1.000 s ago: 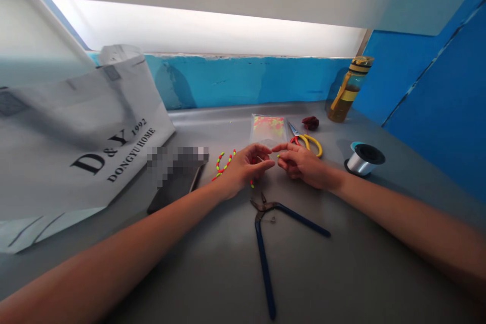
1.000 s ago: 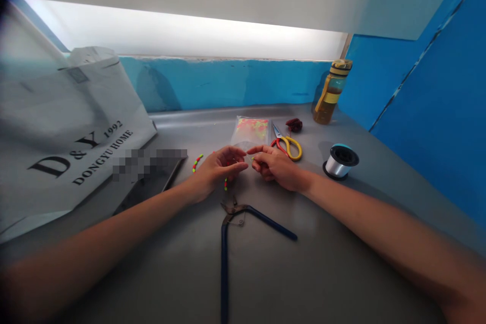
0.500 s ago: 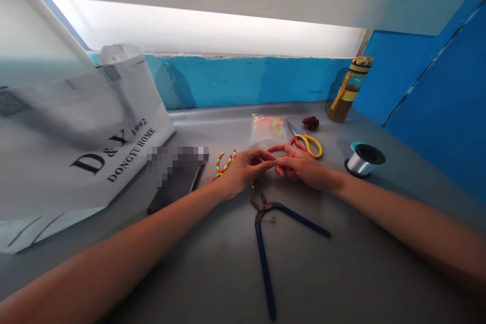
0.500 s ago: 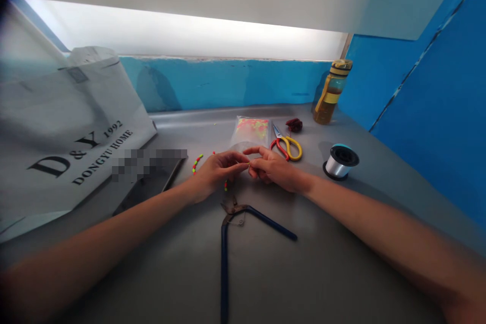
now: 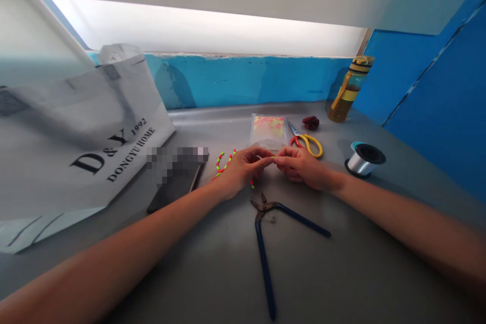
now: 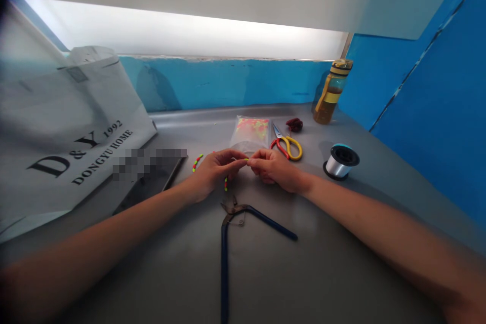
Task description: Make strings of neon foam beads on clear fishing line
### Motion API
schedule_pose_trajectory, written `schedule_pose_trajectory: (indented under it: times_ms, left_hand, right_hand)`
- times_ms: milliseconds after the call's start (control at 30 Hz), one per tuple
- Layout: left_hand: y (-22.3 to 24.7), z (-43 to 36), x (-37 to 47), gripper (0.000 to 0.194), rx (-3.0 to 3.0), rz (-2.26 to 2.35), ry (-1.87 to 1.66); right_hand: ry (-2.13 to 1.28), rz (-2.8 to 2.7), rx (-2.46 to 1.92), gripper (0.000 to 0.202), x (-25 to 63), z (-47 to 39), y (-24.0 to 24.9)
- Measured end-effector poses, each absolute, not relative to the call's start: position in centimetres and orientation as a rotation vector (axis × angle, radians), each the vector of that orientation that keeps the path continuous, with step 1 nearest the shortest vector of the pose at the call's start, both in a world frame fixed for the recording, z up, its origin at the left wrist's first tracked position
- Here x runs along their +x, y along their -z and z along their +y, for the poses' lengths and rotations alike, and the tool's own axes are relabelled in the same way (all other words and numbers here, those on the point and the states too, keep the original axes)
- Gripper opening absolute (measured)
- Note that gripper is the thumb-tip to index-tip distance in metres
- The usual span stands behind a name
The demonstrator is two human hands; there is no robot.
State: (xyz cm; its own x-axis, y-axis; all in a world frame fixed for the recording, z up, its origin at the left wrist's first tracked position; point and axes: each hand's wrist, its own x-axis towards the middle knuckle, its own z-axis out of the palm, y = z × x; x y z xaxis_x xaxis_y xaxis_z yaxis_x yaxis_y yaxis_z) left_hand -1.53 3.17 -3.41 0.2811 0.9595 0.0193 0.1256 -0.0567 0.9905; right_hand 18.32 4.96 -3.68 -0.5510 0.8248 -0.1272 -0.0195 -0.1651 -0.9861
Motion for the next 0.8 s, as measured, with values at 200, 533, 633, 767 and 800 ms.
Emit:
schedule_pose_trajectory:
  times_ms: [200,533,633,767,800]
  left_hand:
    - [3.6,3.4,-1.8,0.03,1.455,0.998,-0.928]
    - [4.1,3.5,-1.8,0.027,1.477,1.044,-0.912]
    - [4.2,3.5,-1.8,0.027,1.497,1.05,-0.893]
    - [4.1,3.5,-1.9,0.027,1.527,1.025,-0.875]
    - [4.1,3.5,-1.8,0.026,1.523,1.023,-0.873]
  right_hand:
    - [-1.817,-1.339,-0.855,0.012,18.5,5.4,3.7]
    - [-1.913,-0.99,-0.752,0.005,19.0,5.8,3.4]
    - [-1.934,-0.98,-0.731,0.007,19.1,5.8,3.4]
    - [-1.957,-1.03,-0.734,0.004,19.1,6.1,3.5]
    - [-1.961,-1.06,-0.736,0.003,19.1,6.1,3.6]
